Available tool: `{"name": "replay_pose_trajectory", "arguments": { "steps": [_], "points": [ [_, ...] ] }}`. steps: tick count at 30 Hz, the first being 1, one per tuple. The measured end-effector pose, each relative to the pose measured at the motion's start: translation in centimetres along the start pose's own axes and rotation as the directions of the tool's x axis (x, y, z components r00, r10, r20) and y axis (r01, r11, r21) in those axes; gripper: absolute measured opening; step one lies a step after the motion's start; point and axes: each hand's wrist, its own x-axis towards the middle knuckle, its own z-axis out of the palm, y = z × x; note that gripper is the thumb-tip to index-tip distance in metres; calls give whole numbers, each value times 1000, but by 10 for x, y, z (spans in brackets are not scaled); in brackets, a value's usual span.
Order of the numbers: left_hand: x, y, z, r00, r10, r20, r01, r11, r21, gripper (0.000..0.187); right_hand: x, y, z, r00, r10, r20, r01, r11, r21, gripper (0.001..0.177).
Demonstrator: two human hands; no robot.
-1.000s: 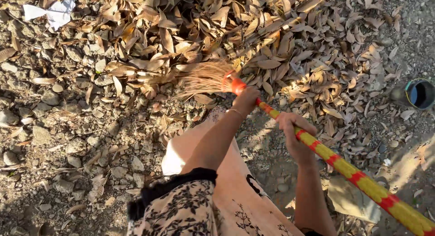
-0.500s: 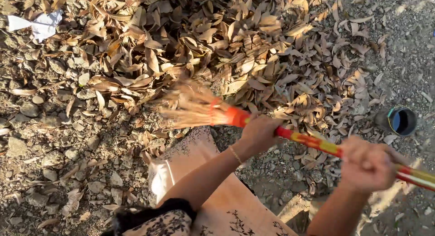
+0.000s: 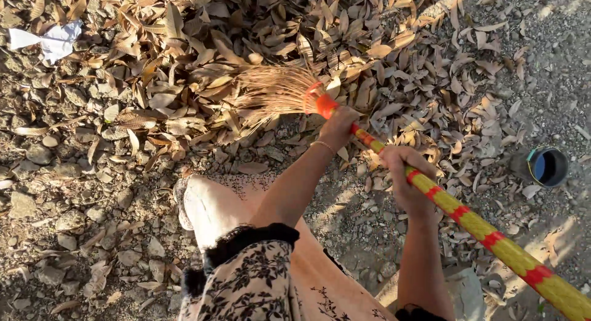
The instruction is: The person sweeps dry leaves on the ground using a broom.
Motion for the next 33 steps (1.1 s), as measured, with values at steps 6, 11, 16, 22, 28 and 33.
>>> {"name": "replay_pose_trajectory", "arguments": {
  "steps": [6,11,16,22,28,33],
  "points": [
    [45,73,-1,990,68,121,-51,989,-139,38,4,-45,-34,994,-103,-28,91,953,-287,19],
    [20,180,-119,929,164,330,-121,981,-150,28,-63,-41,-137,909,-273,-314,317,944,96,26],
    [-50,136,-201,867,3,499,-33,998,51,14,-48,-27,-63,926,-68,-371,231,879,417,35],
    [-108,-53,-203,687,-512,516,289,844,452,20,-16,5,125,972,232,21,-204,802,562,19],
    [-42,-63,-145,913,-129,388,92,989,112,26,6,-51,137,983,157,-97,-154,987,42,17],
    [18,-19,-91,969,194,151,-174,976,-134,23,30,-113,121,971,76,-229,-110,984,-143,18]
  ]
}}
